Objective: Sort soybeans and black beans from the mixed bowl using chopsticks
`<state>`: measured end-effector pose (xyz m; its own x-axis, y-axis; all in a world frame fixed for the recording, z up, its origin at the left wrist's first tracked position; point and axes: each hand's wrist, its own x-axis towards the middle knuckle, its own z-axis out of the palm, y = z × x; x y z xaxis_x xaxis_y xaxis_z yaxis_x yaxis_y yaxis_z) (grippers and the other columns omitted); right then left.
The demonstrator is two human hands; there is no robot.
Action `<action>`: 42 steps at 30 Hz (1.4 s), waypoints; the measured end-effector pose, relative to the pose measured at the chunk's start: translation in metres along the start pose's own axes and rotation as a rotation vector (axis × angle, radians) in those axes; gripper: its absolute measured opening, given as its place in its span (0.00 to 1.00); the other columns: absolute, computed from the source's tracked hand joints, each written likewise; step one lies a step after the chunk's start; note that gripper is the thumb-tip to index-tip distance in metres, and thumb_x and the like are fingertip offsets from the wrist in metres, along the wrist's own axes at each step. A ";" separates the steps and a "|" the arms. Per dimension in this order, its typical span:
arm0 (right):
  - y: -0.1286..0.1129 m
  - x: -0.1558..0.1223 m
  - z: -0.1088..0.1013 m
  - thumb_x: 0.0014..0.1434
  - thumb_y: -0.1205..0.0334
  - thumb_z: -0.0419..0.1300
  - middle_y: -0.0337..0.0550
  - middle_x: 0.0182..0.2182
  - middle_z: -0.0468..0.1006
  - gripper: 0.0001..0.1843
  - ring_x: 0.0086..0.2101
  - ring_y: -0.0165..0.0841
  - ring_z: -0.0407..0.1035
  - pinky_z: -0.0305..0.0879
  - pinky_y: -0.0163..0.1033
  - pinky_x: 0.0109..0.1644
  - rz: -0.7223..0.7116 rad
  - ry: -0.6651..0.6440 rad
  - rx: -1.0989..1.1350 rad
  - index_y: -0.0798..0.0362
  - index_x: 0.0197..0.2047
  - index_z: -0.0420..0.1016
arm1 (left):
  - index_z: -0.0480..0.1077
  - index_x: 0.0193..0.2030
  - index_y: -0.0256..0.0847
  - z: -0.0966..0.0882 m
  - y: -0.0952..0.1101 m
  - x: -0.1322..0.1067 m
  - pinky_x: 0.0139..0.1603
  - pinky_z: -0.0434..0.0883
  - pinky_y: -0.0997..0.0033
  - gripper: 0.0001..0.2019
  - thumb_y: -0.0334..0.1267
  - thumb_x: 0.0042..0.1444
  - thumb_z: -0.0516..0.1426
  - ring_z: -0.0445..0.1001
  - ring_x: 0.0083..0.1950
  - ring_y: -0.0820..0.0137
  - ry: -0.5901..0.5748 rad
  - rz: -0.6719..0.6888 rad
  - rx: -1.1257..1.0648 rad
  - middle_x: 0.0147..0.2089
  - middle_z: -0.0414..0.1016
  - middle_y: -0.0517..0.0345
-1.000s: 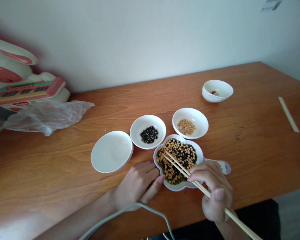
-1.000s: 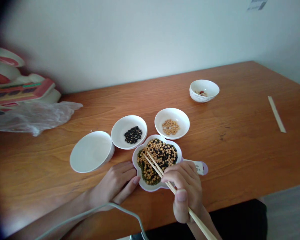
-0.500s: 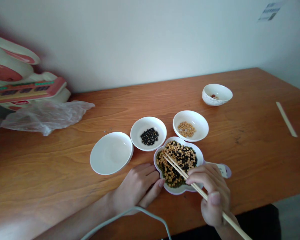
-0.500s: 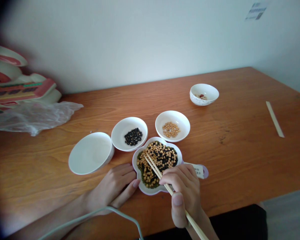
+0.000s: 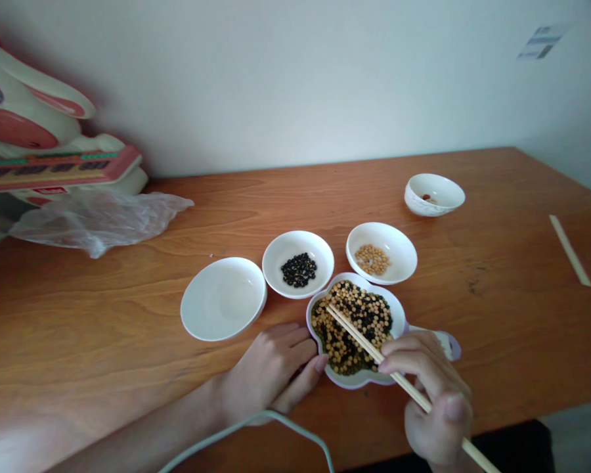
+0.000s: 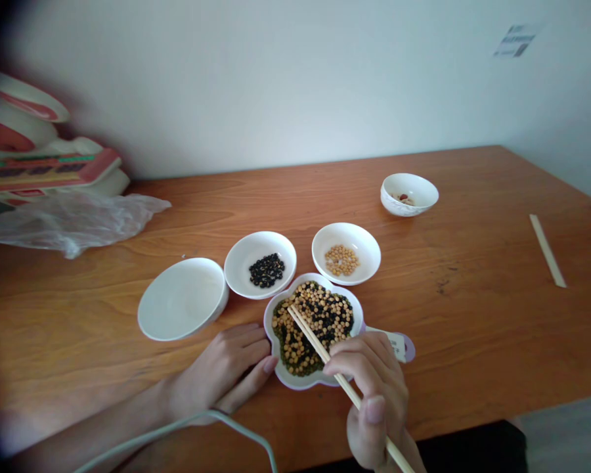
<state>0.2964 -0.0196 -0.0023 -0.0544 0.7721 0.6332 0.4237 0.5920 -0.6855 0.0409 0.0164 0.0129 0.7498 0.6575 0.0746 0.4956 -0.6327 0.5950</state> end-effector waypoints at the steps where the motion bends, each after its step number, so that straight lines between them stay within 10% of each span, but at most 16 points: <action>1: -0.002 0.001 0.000 0.77 0.45 0.34 0.43 0.31 0.80 0.37 0.35 0.37 0.72 0.63 0.47 0.42 0.008 0.014 0.005 0.51 0.34 0.78 | 0.67 0.38 0.40 0.000 0.000 0.000 0.44 0.68 0.65 0.16 0.38 0.77 0.44 0.72 0.39 0.66 0.004 0.001 0.005 0.38 0.76 0.54; 29: 0.000 0.000 0.000 0.75 0.37 0.30 0.42 0.35 0.82 0.41 0.37 0.36 0.76 0.68 0.45 0.44 0.053 0.023 -0.041 0.49 0.38 0.79 | 0.68 0.36 0.40 -0.003 0.002 0.003 0.40 0.65 0.65 0.17 0.37 0.76 0.45 0.69 0.36 0.67 0.043 0.048 0.038 0.36 0.75 0.55; 42: 0.010 -0.005 0.001 0.77 0.52 0.37 0.45 0.36 0.82 0.32 0.38 0.38 0.77 0.66 0.48 0.44 -0.045 -0.001 -0.108 0.51 0.38 0.80 | 0.69 0.37 0.40 -0.002 0.001 0.002 0.41 0.67 0.65 0.16 0.37 0.76 0.46 0.70 0.36 0.67 0.039 0.039 0.031 0.37 0.76 0.55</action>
<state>0.2995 -0.0173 -0.0127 -0.0764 0.7452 0.6624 0.5156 0.5982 -0.6135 0.0421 0.0181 0.0156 0.7518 0.6467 0.1287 0.4800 -0.6705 0.5657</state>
